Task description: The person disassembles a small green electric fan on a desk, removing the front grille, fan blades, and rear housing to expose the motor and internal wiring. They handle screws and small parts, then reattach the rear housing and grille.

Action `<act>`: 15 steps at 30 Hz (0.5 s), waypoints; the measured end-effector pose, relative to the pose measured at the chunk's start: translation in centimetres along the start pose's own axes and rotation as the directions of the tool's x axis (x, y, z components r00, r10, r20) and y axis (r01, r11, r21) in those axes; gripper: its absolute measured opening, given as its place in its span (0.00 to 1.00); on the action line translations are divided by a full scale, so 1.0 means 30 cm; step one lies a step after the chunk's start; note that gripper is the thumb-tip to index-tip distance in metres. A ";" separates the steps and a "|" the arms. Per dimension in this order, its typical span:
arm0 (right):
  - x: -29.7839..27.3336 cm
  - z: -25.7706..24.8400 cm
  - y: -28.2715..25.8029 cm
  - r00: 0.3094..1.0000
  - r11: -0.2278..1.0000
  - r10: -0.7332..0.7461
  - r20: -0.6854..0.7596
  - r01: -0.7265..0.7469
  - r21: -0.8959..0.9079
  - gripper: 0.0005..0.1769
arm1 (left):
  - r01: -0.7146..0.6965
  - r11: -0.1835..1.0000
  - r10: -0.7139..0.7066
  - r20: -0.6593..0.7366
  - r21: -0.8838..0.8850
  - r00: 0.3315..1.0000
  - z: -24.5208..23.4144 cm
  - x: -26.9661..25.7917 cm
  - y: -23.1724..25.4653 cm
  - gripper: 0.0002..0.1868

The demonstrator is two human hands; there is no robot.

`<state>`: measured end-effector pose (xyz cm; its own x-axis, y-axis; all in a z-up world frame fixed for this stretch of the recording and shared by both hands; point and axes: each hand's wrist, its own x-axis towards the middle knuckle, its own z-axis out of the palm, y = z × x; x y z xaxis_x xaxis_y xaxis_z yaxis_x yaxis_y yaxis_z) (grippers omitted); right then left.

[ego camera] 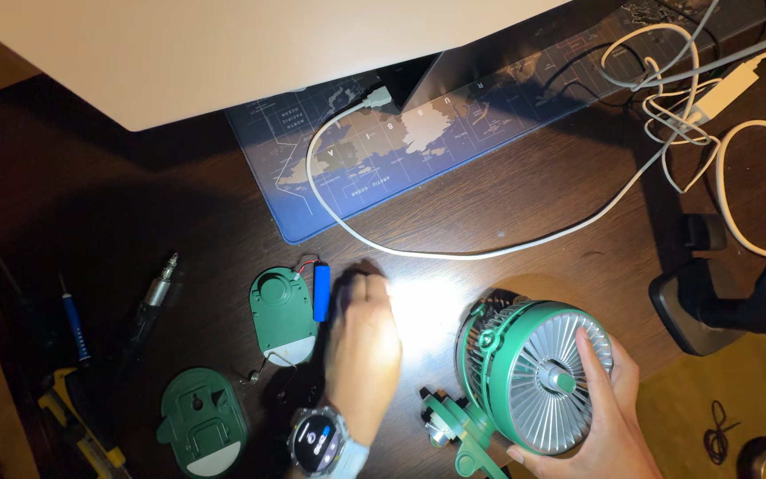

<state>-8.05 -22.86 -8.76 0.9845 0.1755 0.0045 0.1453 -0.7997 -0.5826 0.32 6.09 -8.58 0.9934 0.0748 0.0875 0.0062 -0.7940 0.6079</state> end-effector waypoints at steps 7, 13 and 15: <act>-0.007 -0.004 -0.010 0.998 0.998 0.063 0.024 -0.064 0.008 0.88 | 0.336 0.585 -0.150 0.308 -0.738 0.939 -0.016 -0.060 0.120 0.07; 0.005 -0.009 -0.024 1.000 1.000 0.027 0.015 -0.027 -0.013 0.87 | 0.315 0.551 -0.072 0.333 -0.772 0.940 -0.019 -0.048 0.129 0.06; 0.006 -0.009 -0.027 1.000 1.000 0.021 0.011 -0.021 -0.012 0.87 | 0.305 0.549 -0.065 0.324 -0.779 0.944 -0.020 -0.051 0.126 0.06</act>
